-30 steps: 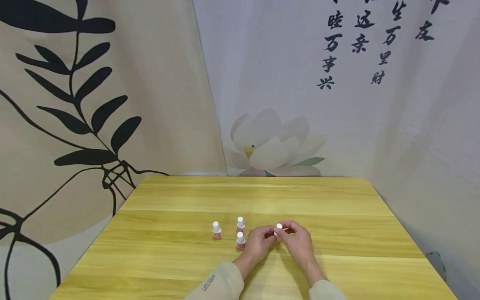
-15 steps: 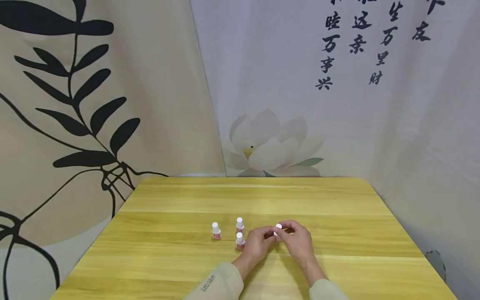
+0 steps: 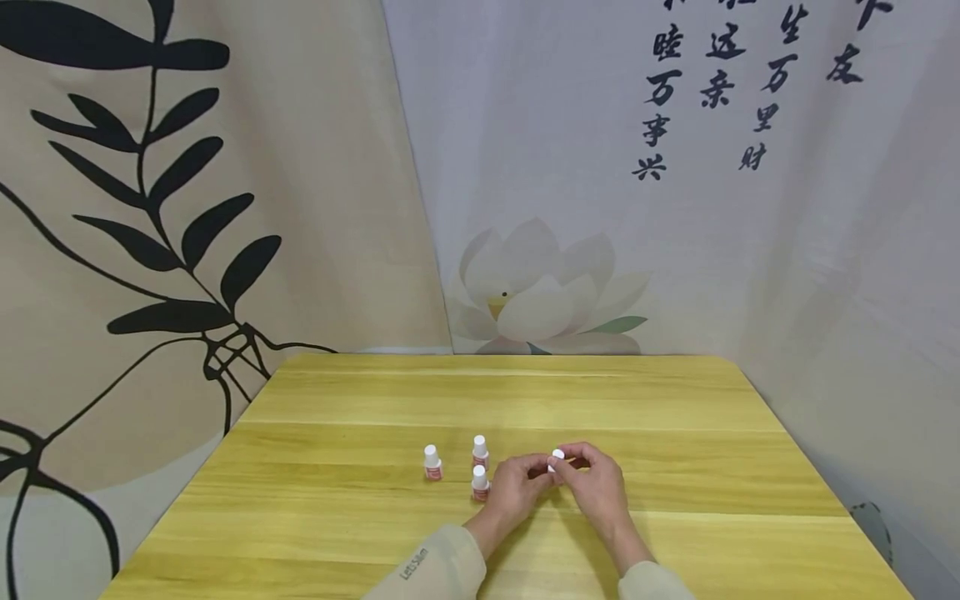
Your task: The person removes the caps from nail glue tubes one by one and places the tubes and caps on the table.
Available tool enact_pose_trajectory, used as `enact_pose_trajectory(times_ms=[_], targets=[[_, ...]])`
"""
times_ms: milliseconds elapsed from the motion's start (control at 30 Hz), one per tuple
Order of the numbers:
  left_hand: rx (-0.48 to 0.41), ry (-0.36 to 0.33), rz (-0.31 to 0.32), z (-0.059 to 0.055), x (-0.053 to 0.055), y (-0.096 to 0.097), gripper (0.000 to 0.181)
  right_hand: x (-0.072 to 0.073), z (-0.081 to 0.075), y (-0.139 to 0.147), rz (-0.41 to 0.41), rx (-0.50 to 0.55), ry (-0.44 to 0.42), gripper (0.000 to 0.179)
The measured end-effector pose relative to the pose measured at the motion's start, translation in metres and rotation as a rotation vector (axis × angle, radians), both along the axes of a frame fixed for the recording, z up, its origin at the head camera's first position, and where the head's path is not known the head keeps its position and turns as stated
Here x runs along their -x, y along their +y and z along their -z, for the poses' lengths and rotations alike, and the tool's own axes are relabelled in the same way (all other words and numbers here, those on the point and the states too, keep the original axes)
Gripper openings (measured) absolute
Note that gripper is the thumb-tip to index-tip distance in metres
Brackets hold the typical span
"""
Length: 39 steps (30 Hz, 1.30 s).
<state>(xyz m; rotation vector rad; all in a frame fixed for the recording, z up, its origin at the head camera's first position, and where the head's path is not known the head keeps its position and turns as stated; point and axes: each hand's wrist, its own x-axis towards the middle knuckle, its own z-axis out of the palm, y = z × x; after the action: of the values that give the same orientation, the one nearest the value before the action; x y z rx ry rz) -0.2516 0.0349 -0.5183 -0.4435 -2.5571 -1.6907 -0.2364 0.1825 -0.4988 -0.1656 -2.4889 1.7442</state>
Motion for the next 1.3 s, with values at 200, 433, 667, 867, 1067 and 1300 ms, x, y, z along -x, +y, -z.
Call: enact_pose_trajectory(times_ms=[200,433,667,867,1067,1300], targets=[[0.013,0.018,-0.007,-0.0009,0.0005,0.0011,0.016,-0.0018,-0.0017,-0.0003,-0.005,0.011,0.005,0.035],[0.023,0.003,-0.011,-0.0007,-0.0007,0.0004,0.017,-0.0033,0.0004,-0.0002,-0.014,0.014,-0.006,0.043],[0.002,-0.015,-0.015,-0.0007,-0.0015,-0.0001,0.018,-0.0035,0.0027,0.0004,-0.002,0.021,-0.020,0.040],[-0.016,-0.017,-0.014,-0.0012,-0.0003,0.0003,0.018,-0.0034,0.0019,0.0006,0.000,0.036,-0.022,0.038],[-0.014,-0.025,-0.011,-0.0025,-0.0015,-0.0002,0.018,-0.0033,0.0025,0.0000,0.001,0.068,-0.021,0.035],[-0.005,-0.036,-0.015,-0.0034,-0.0015,-0.0006,0.019,-0.0047,0.0026,-0.0010,-0.009,0.067,-0.028,0.035]])
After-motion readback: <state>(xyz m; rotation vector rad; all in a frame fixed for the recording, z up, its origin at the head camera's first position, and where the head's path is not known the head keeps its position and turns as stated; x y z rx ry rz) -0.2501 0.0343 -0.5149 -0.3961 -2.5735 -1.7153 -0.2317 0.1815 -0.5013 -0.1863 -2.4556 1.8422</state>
